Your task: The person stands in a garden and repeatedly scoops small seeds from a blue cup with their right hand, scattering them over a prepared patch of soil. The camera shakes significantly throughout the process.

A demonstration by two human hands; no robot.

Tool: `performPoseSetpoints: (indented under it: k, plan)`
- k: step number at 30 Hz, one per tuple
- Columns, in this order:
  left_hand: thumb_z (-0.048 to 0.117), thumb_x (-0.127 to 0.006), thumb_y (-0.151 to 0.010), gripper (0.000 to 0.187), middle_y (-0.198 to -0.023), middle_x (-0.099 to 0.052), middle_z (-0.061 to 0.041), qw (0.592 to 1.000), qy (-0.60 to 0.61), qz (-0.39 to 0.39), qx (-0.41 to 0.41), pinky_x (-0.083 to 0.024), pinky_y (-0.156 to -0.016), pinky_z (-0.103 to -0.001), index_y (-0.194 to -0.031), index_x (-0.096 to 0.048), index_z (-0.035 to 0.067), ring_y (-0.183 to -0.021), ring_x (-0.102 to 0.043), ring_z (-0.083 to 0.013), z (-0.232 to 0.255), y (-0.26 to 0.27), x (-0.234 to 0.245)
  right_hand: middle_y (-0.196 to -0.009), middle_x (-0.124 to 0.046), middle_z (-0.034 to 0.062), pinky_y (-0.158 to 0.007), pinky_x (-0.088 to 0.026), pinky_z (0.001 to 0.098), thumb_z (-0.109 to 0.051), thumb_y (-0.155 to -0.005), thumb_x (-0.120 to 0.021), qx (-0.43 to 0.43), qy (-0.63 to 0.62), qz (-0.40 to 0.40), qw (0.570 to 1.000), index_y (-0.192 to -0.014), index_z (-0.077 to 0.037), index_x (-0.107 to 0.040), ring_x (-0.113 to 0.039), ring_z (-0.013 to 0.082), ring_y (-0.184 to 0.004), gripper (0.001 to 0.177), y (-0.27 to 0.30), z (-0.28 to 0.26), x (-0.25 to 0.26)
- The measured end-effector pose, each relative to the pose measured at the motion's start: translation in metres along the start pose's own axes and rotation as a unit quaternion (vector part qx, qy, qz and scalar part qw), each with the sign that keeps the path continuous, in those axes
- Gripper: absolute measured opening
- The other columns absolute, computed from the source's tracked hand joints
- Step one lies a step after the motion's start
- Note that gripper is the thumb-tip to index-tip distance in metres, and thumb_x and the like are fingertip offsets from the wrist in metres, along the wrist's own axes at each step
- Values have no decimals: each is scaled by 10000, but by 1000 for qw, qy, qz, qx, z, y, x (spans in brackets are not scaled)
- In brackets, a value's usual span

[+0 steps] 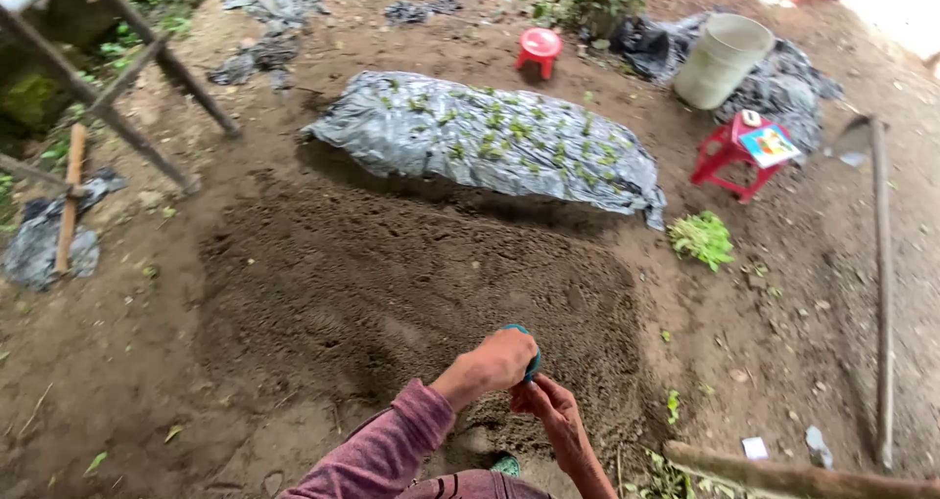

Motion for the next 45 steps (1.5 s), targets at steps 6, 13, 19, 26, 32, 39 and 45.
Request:
performPoseSetpoints:
  k: [6, 13, 19, 26, 32, 39, 45]
  plan:
    - [41, -664, -963, 140, -940, -779, -106, 939, 311, 128, -69, -649, -696, -234, -1067, -758, 44, -780, -755, -180, -23, 151, 154, -915, -786, 150, -792, -643, 386, -247, -996, -572, 22, -19, -22, 999, -815, 4, -727, -731, 222, -768, 346, -19, -32, -53]
    - [-77, -581, -1005, 192, -1008, -770, -207, 643, 659, 314, -234, -683, -816, -354, -1017, -764, -20, -904, -771, -296, -179, 221, 250, -924, -796, 182, -842, -666, 435, -280, -986, -568, 25, -30, -28, 999, -793, -11, -699, -755, 250, -809, 356, -33, -35, -90]
    - [-17, -612, -1013, 135, -892, -735, -122, 754, 486, 409, 168, -604, -652, -251, -980, -736, 25, -731, -694, -184, -279, 240, 251, -934, -808, 196, -910, -679, 513, -241, -981, -578, 9, -50, -13, 999, -805, -14, -677, -776, 266, -817, 304, -38, -18, -101]
    - [65, -548, -1072, 194, -881, -675, -61, 742, 459, 488, 31, -473, -596, -207, -1223, -668, 47, -683, -544, -131, -251, 329, 317, -972, -791, 214, -863, -680, 460, -263, -987, -567, 30, -34, -15, 999, -825, -19, -667, -772, 282, -834, 310, -37, -21, -118]
    - [281, -574, -1024, 198, -1179, -531, -38, 900, 56, 262, 344, -485, -671, -250, -1194, -571, 179, -930, -515, -162, -293, 281, 227, -970, -795, 206, -875, -671, 467, -265, -987, -571, 22, -35, -28, 999, -824, -12, -680, -761, 265, -820, 319, -36, -22, -140]
    - [270, -935, -725, 1105, -1622, -361, -150, 935, 258, 239, 34, -325, -1197, -543, -1591, -266, 117, -1466, -392, -340, -172, 255, 77, -975, -810, 191, -893, -674, 484, -273, -976, -569, -2, -16, -72, 997, -858, -28, -688, -767, 262, -834, 297, -32, -22, -172]
    - [569, -709, -872, 936, -1550, -436, -208, 875, 285, 391, -29, -370, -1127, -634, -1555, -306, 73, -1399, -481, -379, -170, 251, 22, -885, -778, 88, -925, -677, 476, -309, -988, -561, 8, 18, -111, 994, -855, -67, -684, -764, 201, -835, 303, -21, -35, -208]
Point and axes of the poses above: each hand's wrist, its own y-axis away from the middle knuckle, its own x-axis out of the back of the hand, z = x × y, the point moved 6 cm from there along -y, towards the middle knuckle
